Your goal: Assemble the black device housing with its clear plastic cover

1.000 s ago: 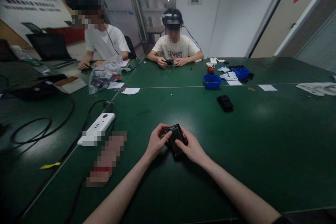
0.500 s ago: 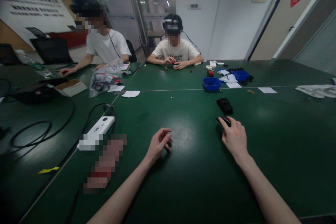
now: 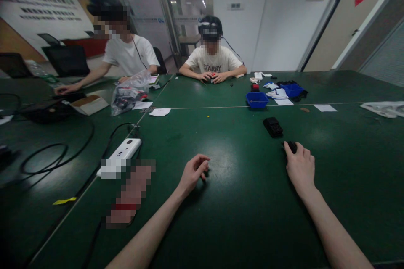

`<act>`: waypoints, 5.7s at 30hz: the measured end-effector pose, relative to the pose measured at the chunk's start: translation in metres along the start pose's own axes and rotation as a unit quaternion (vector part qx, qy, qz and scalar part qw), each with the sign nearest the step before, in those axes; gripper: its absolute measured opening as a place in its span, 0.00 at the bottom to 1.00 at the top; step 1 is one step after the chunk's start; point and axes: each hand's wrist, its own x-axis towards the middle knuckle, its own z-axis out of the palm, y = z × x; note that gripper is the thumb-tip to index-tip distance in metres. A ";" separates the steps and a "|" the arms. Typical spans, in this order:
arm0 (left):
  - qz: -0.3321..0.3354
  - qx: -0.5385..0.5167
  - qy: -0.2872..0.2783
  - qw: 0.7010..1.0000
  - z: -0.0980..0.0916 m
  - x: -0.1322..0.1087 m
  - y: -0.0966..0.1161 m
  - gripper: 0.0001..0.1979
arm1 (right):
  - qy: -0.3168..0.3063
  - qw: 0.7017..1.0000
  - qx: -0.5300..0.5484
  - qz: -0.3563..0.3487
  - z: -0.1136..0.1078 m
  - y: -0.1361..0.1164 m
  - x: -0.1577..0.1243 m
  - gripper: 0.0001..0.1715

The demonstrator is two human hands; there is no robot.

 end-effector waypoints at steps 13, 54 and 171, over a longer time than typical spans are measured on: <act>0.005 0.012 -0.007 1.000 0.001 0.000 0.000 0.14 | 0.003 1.000 -0.006 0.009 -0.004 -0.013 0.048 0.29; -0.021 -0.006 0.040 0.999 0.003 0.003 -0.005 0.17 | -0.357 0.705 0.605 -0.092 -0.044 -0.147 -0.004 0.24; -0.014 0.084 0.030 0.996 0.001 0.003 0.004 0.11 | -0.294 0.536 0.789 -0.061 -0.050 -0.166 -0.013 0.22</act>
